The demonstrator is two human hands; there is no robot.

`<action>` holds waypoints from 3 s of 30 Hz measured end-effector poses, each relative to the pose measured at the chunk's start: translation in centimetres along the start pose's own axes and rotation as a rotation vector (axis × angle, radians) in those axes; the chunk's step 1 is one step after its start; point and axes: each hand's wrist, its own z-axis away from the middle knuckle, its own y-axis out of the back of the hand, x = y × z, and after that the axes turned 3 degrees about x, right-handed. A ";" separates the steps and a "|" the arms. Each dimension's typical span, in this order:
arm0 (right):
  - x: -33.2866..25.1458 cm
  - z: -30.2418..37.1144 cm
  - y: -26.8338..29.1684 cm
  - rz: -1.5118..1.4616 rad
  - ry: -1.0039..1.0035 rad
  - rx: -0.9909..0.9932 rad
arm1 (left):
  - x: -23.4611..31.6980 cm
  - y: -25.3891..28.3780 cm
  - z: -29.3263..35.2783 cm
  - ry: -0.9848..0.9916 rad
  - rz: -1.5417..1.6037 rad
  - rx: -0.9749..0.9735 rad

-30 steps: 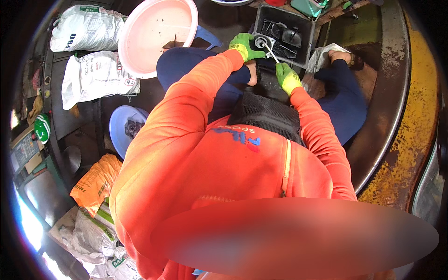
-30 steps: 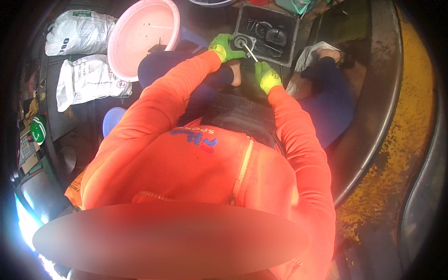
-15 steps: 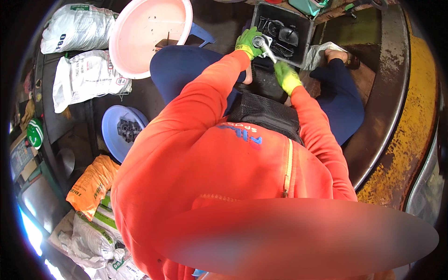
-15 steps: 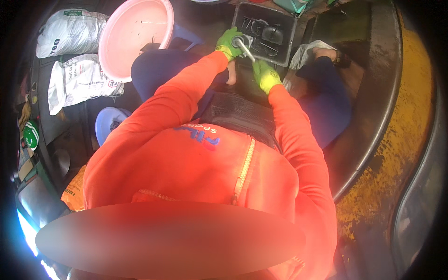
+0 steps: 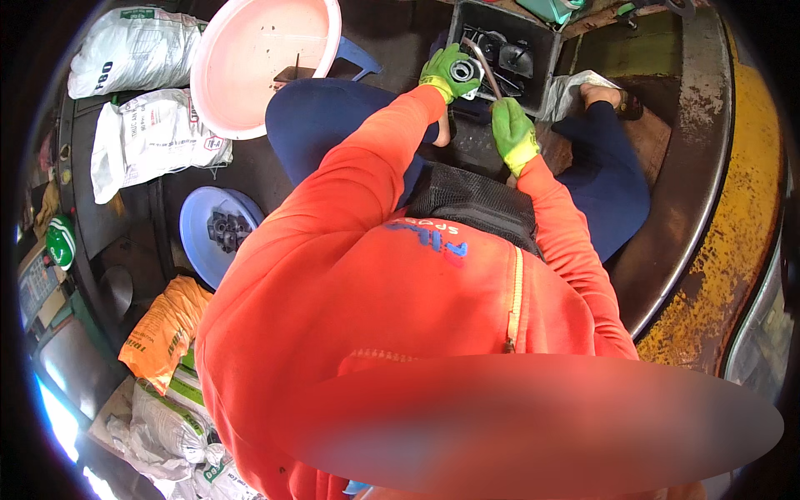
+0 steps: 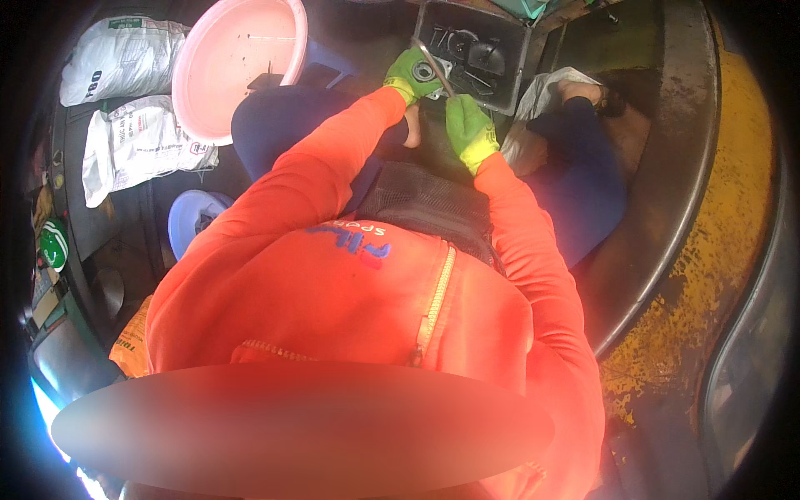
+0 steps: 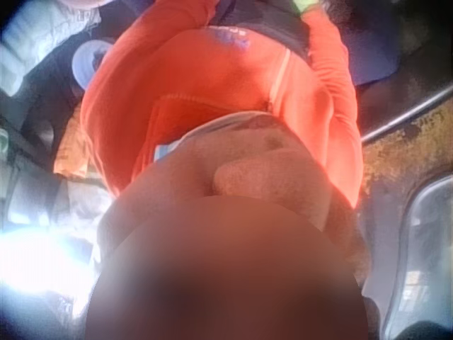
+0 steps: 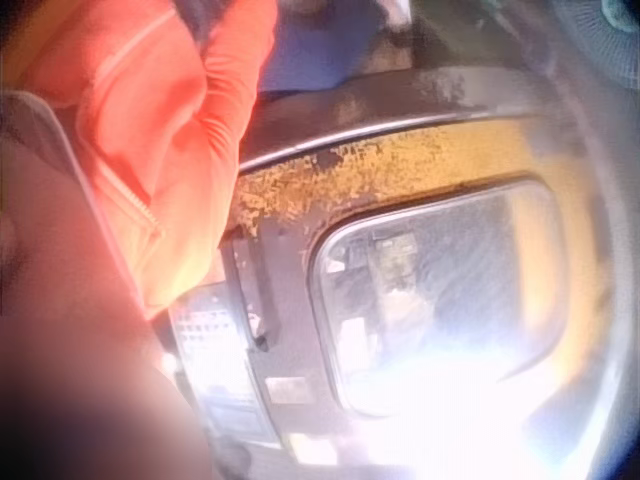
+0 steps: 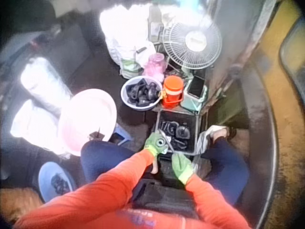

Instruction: The person sits on the floor and uses a metal tool to scrape and clean small dark metal parts. They repeatedly pick up each part, scrape its surfaces, and place it into a nearby pink basin. The person handles the parts one at a time and continues the process for the duration of the clip.

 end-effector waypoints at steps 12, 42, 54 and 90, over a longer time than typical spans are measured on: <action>1.0 -0.6 -0.5 0.289 -0.138 -0.098 | 1.4 1.2 0.6 -0.100 -0.111 0.064; 1.3 -0.4 0.2 0.237 -0.119 -0.053 | 1.0 0.8 -0.3 -0.123 -0.198 -0.043; 0.9 0.6 -0.6 0.183 -0.112 -0.053 | 1.0 1.1 0.5 -0.093 -0.030 -0.054; 1.3 0.5 -1.7 0.361 -0.122 -0.221 | 0.0 0.3 -0.2 -0.132 -0.010 -0.059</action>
